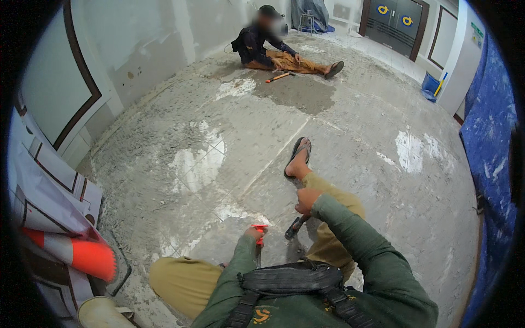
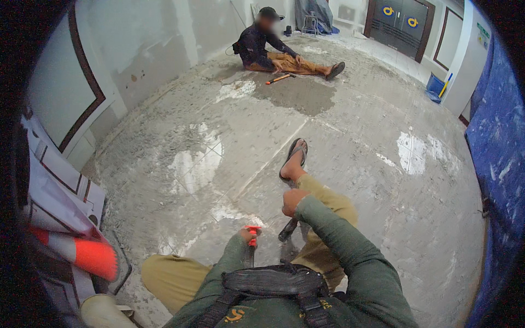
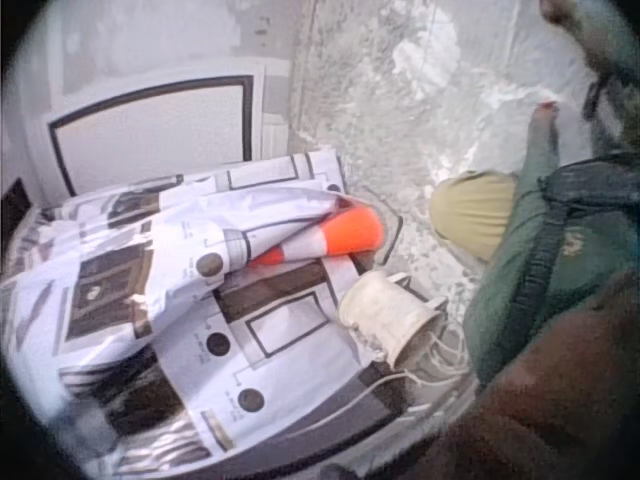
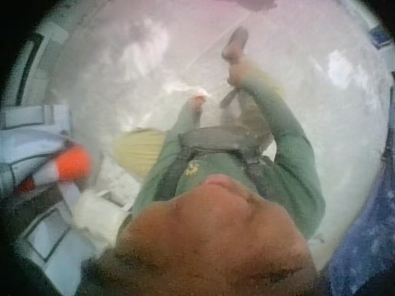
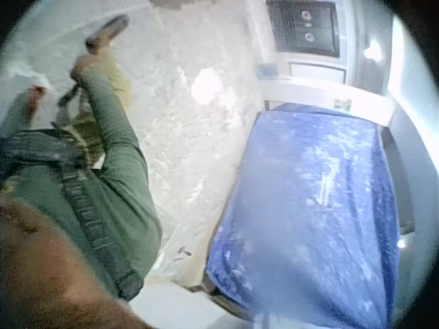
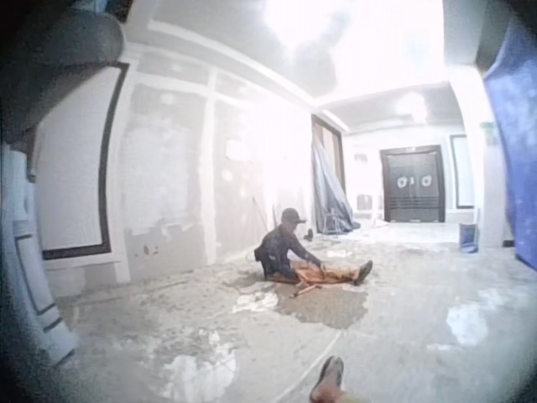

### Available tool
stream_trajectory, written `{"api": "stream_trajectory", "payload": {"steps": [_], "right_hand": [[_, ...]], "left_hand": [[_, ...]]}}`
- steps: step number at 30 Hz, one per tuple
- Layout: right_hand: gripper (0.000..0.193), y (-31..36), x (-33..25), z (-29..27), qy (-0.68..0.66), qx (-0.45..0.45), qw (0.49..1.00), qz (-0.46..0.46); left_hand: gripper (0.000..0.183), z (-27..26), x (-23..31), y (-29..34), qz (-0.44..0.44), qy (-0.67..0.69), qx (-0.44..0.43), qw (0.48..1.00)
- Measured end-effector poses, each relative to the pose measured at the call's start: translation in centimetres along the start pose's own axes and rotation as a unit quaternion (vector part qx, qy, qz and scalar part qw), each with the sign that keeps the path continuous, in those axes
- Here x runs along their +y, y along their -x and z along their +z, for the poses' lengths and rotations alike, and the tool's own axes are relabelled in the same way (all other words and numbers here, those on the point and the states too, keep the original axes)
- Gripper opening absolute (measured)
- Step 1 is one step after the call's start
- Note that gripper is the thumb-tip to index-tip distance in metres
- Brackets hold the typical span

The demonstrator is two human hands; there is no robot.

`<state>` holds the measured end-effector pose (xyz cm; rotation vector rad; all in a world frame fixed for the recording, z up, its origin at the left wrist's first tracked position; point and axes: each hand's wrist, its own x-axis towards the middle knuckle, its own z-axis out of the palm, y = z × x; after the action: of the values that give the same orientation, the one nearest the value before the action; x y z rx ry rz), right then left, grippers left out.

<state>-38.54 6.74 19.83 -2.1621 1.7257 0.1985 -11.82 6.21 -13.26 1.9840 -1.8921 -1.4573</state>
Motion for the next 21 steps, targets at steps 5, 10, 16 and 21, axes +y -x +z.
{"api": "stream_trajectory", "payload": {"steps": [5,10,16,21], "right_hand": [[0.036,-2.4,1.7,1.2,-0.005,-0.015,1.000,-0.006],[0.031,-4.9,0.9,0.6,-0.055,-0.001,0.998,-0.034],[0.038,-7.4,0.9,0.1,-0.094,0.012,0.994,-0.047],[0.039,-8.5,0.3,0.0,-0.116,0.026,0.991,-0.066]], "left_hand": [[0.046,-8.6,12.8,5.0,0.004,0.142,-0.095,0.985],[0.023,-21.9,29.1,23.9,0.390,0.050,-0.069,0.917],[0.024,-26.0,34.7,38.2,0.636,-0.059,-0.405,0.654],[0.040,-23.7,32.3,40.9,0.664,-0.008,-0.518,0.540]]}}
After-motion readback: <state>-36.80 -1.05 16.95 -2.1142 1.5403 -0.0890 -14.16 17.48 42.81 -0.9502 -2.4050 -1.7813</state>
